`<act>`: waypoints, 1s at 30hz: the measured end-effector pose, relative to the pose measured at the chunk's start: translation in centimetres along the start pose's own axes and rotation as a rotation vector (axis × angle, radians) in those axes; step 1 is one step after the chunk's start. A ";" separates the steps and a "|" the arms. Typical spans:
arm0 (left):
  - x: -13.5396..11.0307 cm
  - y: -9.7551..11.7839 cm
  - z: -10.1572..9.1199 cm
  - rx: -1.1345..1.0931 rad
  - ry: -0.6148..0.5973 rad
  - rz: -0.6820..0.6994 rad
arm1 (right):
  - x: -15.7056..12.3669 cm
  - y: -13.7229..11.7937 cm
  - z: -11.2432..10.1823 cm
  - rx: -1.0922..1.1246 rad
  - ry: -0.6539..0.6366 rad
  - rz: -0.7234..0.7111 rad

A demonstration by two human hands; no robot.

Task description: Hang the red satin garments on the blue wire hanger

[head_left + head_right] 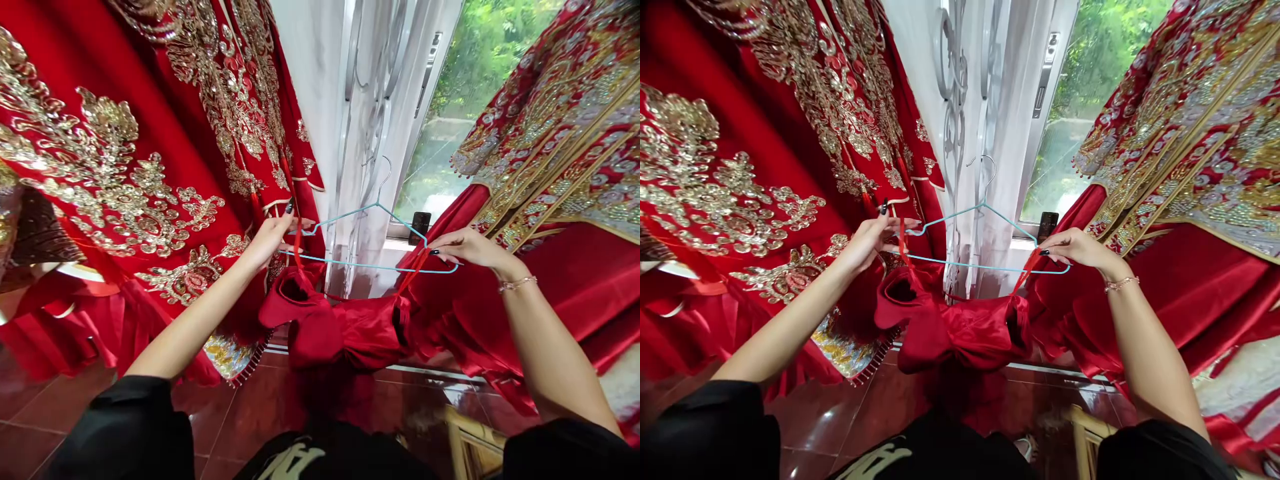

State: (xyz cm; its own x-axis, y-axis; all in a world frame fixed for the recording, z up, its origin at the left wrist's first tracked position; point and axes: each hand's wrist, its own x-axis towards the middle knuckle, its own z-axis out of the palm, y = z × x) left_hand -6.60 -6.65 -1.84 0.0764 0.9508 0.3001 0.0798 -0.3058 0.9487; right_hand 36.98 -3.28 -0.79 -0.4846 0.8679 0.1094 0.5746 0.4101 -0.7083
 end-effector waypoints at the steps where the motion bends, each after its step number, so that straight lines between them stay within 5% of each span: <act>1: 0.5 0.3 0.5 0.035 -0.030 -0.012 | 0.0 0.2 0.1 0.007 0.003 0.001; 5: 2.5 1.3 1.8 0.408 -0.124 -0.072 | 0.4 1.0 0.9 0.026 0.020 0.013; 9: 2.3 2.0 1.0 1.082 0.216 0.162 | 0.7 2.0 1.9 0.028 0.078 0.015; 11: 1.0 1.6 0.0 1.214 0.325 0.329 | 0.5 2.5 2.6 0.026 0.128 0.014; 13: -0.9 0.1 -0.8 1.194 0.189 0.439 | 0.0 3.0 3.4 0.055 0.188 -0.007; 15: -3.0 -2.4 -1.4 1.105 -0.072 0.488 | -0.7 3.8 4.4 0.106 0.271 -0.058; 19: -6.7 -8.6 -2.3 0.909 -0.517 0.360 | -2.6 7.1 7.6 0.236 0.558 -0.119; 22: -8.1 -11.9 -3.1 0.768 -0.565 0.195 | -4.4 10.9 11.4 0.287 0.660 0.019; 24: -8.5 -12.9 -3.6 0.705 -0.517 0.132 | -5.6 13.1 14.5 0.234 0.551 0.153; 27: -8.6 -13.0 -4.1 0.671 -0.518 0.079 | -7.1 14.9 19.0 0.106 0.409 0.320; 30: -8.4 -12.2 -3.9 0.677 -0.645 -0.004 | -8.1 15.1 21.5 0.073 0.418 0.419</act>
State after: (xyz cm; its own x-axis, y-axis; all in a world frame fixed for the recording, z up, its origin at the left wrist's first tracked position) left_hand -12.08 -10.72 -15.59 0.5958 0.8031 -0.0088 0.6278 -0.4589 0.6287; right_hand 35.34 -10.13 -27.37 0.0827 0.9945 0.0648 0.6067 0.0013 -0.7949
